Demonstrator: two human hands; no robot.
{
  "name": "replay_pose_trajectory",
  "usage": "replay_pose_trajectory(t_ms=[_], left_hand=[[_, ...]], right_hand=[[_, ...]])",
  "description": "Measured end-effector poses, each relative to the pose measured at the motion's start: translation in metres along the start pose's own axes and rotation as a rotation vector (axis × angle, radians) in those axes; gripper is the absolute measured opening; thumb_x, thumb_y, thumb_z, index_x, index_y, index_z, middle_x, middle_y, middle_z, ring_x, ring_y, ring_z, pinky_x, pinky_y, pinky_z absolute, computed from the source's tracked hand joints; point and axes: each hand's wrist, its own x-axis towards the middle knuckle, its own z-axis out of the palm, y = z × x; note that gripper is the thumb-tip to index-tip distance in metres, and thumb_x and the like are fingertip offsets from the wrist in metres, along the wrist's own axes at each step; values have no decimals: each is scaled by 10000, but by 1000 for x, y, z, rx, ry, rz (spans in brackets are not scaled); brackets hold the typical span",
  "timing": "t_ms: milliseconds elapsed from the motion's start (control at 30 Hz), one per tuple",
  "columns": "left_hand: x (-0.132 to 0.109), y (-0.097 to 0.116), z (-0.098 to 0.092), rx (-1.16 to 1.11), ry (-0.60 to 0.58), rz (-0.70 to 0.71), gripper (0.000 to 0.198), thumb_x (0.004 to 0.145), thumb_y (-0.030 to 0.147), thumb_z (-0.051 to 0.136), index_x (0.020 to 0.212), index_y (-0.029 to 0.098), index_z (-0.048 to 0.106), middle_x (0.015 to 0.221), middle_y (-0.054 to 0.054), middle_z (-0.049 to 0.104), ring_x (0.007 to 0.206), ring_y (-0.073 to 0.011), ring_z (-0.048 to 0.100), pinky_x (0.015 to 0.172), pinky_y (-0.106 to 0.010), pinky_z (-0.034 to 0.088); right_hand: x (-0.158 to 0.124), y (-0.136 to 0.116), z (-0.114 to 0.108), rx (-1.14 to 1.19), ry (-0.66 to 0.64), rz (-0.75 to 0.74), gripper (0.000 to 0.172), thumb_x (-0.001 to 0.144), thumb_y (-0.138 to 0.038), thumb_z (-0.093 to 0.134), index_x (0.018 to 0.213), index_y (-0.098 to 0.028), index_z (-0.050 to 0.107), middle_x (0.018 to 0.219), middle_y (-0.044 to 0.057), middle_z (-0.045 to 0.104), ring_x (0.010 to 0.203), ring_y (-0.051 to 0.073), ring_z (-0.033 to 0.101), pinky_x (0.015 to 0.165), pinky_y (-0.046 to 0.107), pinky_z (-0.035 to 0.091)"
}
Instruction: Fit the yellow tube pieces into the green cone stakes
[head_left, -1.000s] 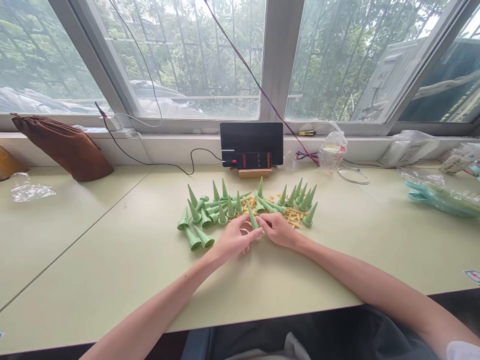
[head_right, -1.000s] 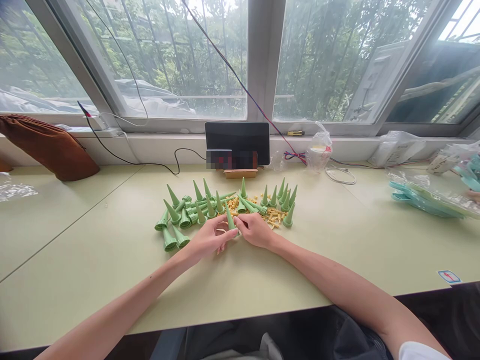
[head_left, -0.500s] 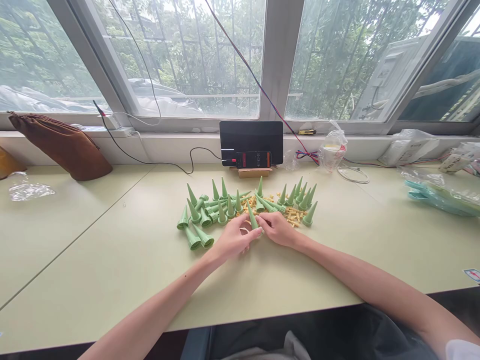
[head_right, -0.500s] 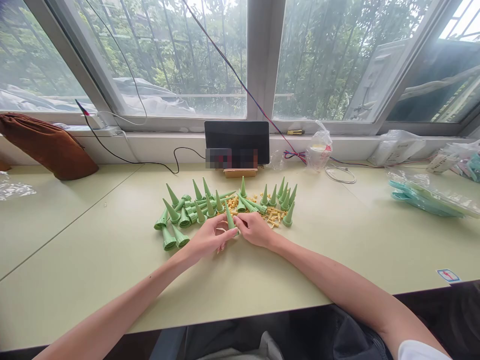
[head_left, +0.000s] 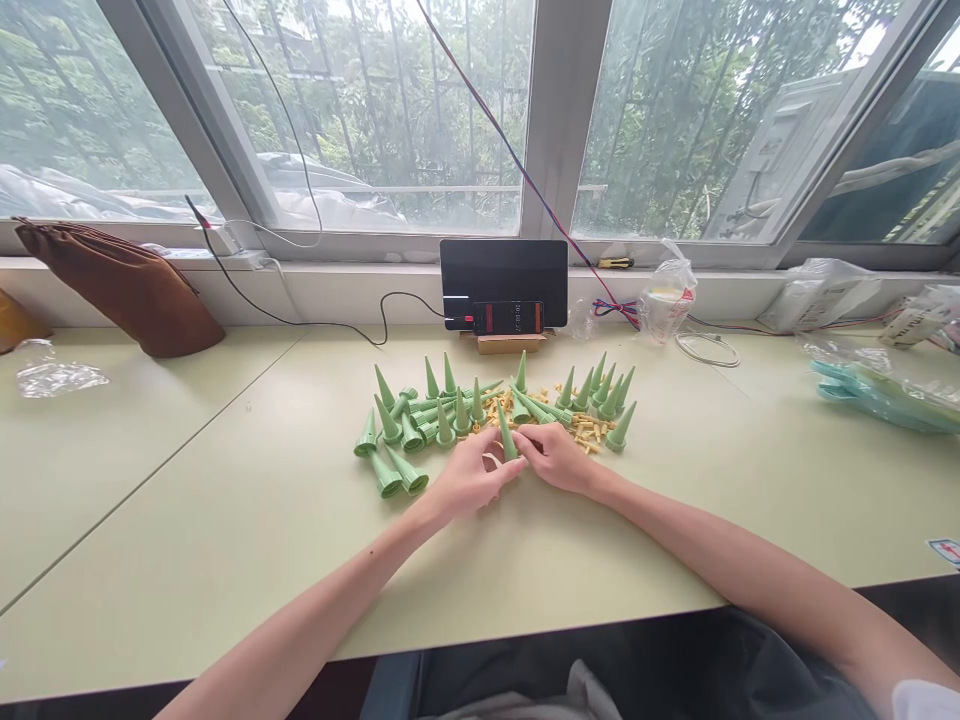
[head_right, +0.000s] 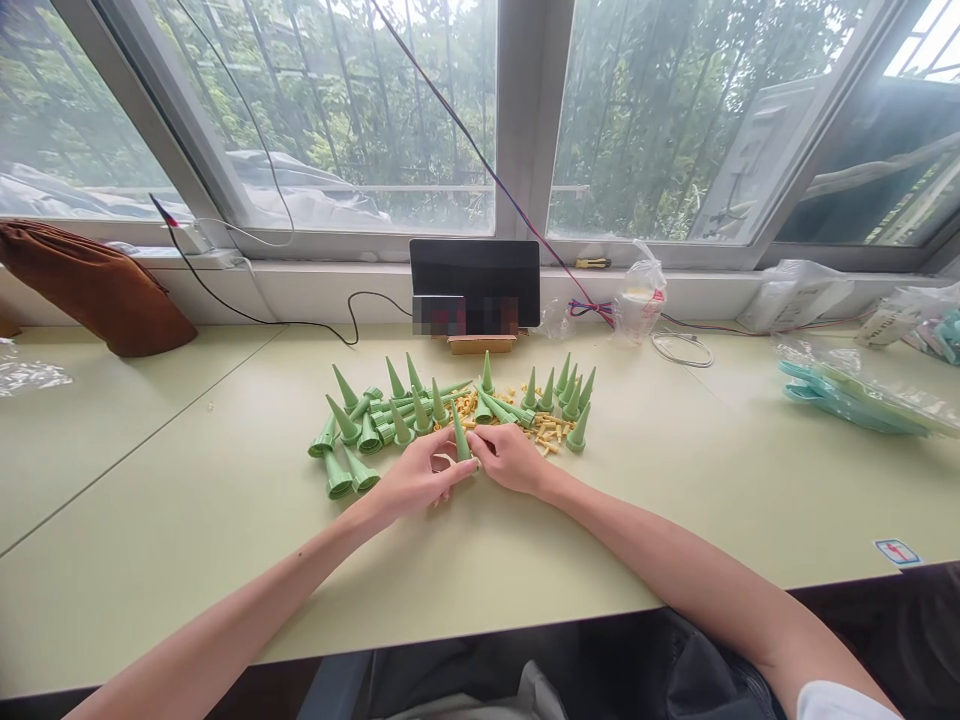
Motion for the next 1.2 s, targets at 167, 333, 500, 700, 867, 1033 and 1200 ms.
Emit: replay_pose_trajectory(t_ms=[167,333,500,700,867,1033,1200], left_hand=[[0,-1,1,-23,7,4,290,845,438,598,1002,197,561,928,-26,621,502,-90,556,431,-215,425],[2,-2,1,-163,-11,-59,378,809,463,648,1050,182,569,859,-28,616,483,-88,528,421,-218,419],[3,0,0,-298,-42,-126,469,744,469,726,1061,159,572,826,-37,633,464,-79,506,422,-222,408],[3,3,0,-326,-42,-133,494,735,493,733,1044,141,579,817,-48,643,451,-69,490,426,-223,401],[3,2,0,-308,-37,-131,489,747,506,722,1039,144,569,810,-44,635,453,-70,493,427,-222,401],[2,3,0,-292,-32,-133,474,747,502,723,1021,149,565,818,-40,631,461,-72,496,430,-222,405],[2,3,0,-295,-32,-133,465,741,502,726,1003,150,572,813,-40,630,469,-77,502,430,-222,403]], right_hand=[[0,0,0,4,10,-2,375,979,-310,397,627,-199,330,555,-30,370,500,118,328,504,273,250],[0,1,0,24,28,-8,392,974,-330,407,616,-202,314,549,-36,340,498,115,301,505,275,237],[0,3,0,15,29,-7,420,981,-376,392,608,-199,316,542,-39,316,498,110,277,504,278,222],[-1,4,-1,16,31,-26,418,983,-383,386,611,-199,336,540,-34,326,493,115,278,503,281,223],[-1,3,-1,18,36,-30,418,981,-379,394,609,-201,327,535,-31,326,489,118,277,502,281,226],[-1,2,-1,12,30,-20,418,981,-387,389,611,-202,331,536,-27,335,488,121,289,503,283,236],[-1,3,0,8,32,-29,414,983,-382,382,615,-203,322,535,-27,341,484,122,298,501,282,239]])
